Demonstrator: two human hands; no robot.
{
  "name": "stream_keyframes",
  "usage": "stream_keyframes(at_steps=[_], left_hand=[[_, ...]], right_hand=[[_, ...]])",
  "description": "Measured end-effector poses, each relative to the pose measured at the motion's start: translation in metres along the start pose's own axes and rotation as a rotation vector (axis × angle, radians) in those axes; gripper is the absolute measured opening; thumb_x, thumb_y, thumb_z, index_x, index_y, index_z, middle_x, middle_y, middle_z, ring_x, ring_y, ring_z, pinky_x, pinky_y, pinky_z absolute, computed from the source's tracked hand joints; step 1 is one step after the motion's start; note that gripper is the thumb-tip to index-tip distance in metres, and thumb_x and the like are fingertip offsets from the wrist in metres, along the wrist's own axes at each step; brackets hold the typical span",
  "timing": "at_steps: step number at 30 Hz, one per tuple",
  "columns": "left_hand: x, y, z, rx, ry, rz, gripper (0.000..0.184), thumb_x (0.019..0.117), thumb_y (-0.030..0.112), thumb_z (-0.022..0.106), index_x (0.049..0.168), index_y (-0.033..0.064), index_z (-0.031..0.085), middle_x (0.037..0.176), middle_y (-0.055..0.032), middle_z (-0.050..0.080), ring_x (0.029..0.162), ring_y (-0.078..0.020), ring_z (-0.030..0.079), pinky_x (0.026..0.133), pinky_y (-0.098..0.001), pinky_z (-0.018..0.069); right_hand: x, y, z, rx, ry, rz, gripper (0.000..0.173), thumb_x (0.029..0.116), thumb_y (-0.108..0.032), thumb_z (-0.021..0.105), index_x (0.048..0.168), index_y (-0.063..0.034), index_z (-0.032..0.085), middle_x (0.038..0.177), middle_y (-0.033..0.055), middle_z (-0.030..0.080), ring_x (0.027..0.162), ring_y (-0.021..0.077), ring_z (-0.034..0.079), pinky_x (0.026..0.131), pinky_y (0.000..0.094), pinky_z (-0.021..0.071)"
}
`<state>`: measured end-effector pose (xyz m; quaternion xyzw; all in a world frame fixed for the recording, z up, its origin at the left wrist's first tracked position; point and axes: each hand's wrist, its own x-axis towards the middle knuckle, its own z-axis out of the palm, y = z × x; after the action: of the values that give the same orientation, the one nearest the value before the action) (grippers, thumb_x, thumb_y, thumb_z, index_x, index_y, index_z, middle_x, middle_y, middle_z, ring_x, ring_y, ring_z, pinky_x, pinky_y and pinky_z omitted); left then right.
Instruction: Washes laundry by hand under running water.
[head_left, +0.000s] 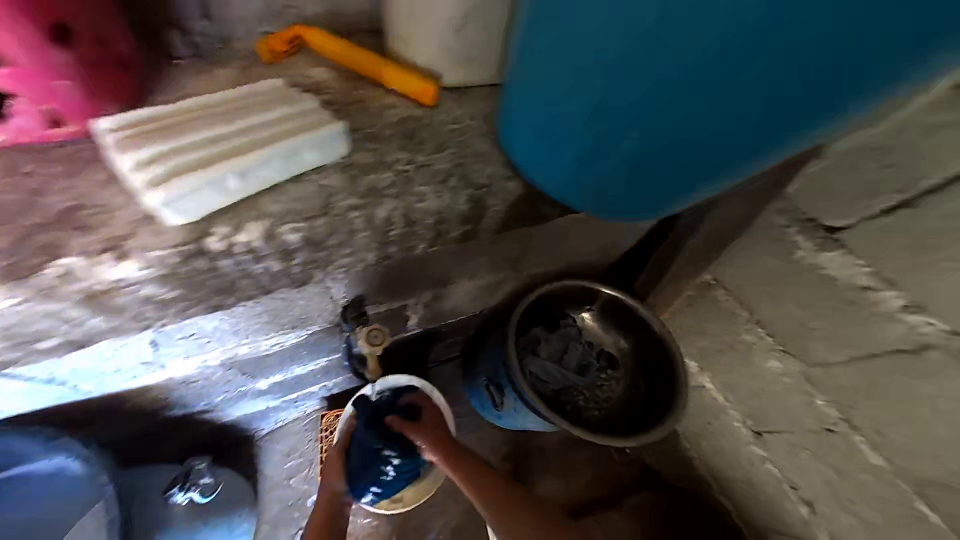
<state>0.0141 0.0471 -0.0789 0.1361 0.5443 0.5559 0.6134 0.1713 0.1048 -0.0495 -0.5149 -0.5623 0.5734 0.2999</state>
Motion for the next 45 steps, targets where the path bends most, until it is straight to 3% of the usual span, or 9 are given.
stream_keyframes(at_steps=[7,12,18,24,27,29,34,40,45], left_hand=[[-0.009,-0.004,0.032,-0.053,-0.074,-0.106,0.055,0.1115,0.046,0.020,0.126,0.0087,0.058,0.099,-0.0043,0.074,0.090,-0.0139,0.072,0.079,-0.0384,0.0621],[-0.004,0.005,0.076,0.016,-0.308,-0.220,0.087,0.0981,0.071,-0.004,0.160,0.0162,0.025,0.150,-0.0166,0.051,0.127,-0.0360,0.060,0.092,-0.0584,0.0552],[0.019,-0.022,0.052,0.053,-0.171,-0.320,0.082,0.1045,0.063,0.001,0.153,0.0073,0.037,0.145,-0.0210,0.055,0.123,-0.0365,0.061,0.097,-0.0547,0.0533],[0.047,-0.069,0.023,0.184,0.102,-0.419,0.061,0.1129,0.046,0.025,0.147,-0.0013,0.043,0.140,-0.0252,0.056,0.120,-0.0355,0.061,0.098,-0.0510,0.0512],[0.070,-0.090,-0.005,0.263,0.223,-0.459,0.054,0.1124,0.039,0.036,0.145,-0.0020,0.047,0.140,-0.0253,0.057,0.122,-0.0353,0.060,0.100,-0.0506,0.0501],[0.091,-0.100,-0.014,0.345,0.253,-0.444,0.051,0.1117,0.037,0.041,0.142,-0.0035,0.050,0.135,-0.0263,0.059,0.117,-0.0357,0.062,0.098,-0.0510,0.0508],[0.152,-0.142,0.000,0.815,0.076,-0.323,0.047,0.1096,0.028,0.051,0.144,-0.0032,0.050,0.141,-0.0275,0.057,0.125,-0.0394,0.061,0.106,-0.0534,0.0487],[0.154,-0.214,0.015,1.682,-0.243,-0.249,0.097,0.0851,0.032,0.082,0.164,0.0226,0.026,0.161,-0.0226,0.037,0.147,-0.0518,0.033,0.111,-0.0746,0.0330],[0.121,-0.233,-0.046,1.885,-0.153,-0.536,0.046,0.1037,0.026,0.057,0.141,-0.0006,0.058,0.149,-0.0284,0.051,0.143,-0.0491,0.041,0.121,-0.0682,0.0195]], right_hand=[[0.003,0.015,-0.044,0.198,0.002,0.107,0.037,0.0979,-0.015,0.065,0.126,0.0090,0.060,0.124,0.0219,0.064,0.114,0.0231,0.061,0.103,0.0406,0.0485],[-0.016,0.026,-0.133,0.792,0.333,0.142,0.038,0.1105,-0.031,0.033,0.121,-0.0061,0.060,0.096,0.0052,0.071,0.085,0.0115,0.068,0.075,0.0326,0.0593],[0.007,0.036,-0.238,0.981,0.749,0.001,0.062,0.1073,-0.058,0.014,0.129,-0.0148,0.053,0.105,0.0089,0.068,0.092,0.0208,0.067,0.074,0.0438,0.0576],[-0.001,0.095,-0.269,-0.075,0.485,0.415,0.073,0.1088,-0.049,0.039,0.159,0.0017,0.025,0.158,0.0294,0.036,0.145,0.0397,0.040,0.118,0.0554,0.0349],[-0.018,0.111,-0.242,-0.787,0.044,0.498,0.098,0.0827,-0.063,0.076,0.156,-0.0085,0.039,0.145,0.0248,0.055,0.133,0.0426,0.053,0.110,0.0625,0.0412],[-0.021,0.124,-0.228,-1.007,-0.039,0.518,0.083,0.0930,-0.051,0.070,0.158,-0.0111,0.037,0.148,0.0225,0.053,0.132,0.0431,0.054,0.108,0.0621,0.0433],[0.002,0.119,-0.202,-1.108,0.011,0.565,0.054,0.1034,-0.015,0.053,0.155,-0.0066,0.041,0.135,0.0253,0.062,0.123,0.0441,0.061,0.102,0.0596,0.0475],[0.020,0.091,-0.199,-0.902,0.243,0.417,0.056,0.0997,-0.010,0.058,0.153,-0.0052,0.044,0.128,0.0272,0.065,0.118,0.0453,0.063,0.101,0.0610,0.0471],[0.022,0.085,-0.205,-0.859,0.284,0.325,0.057,0.0957,-0.006,0.060,0.151,-0.0055,0.048,0.126,0.0261,0.066,0.115,0.0451,0.064,0.099,0.0620,0.0477]])
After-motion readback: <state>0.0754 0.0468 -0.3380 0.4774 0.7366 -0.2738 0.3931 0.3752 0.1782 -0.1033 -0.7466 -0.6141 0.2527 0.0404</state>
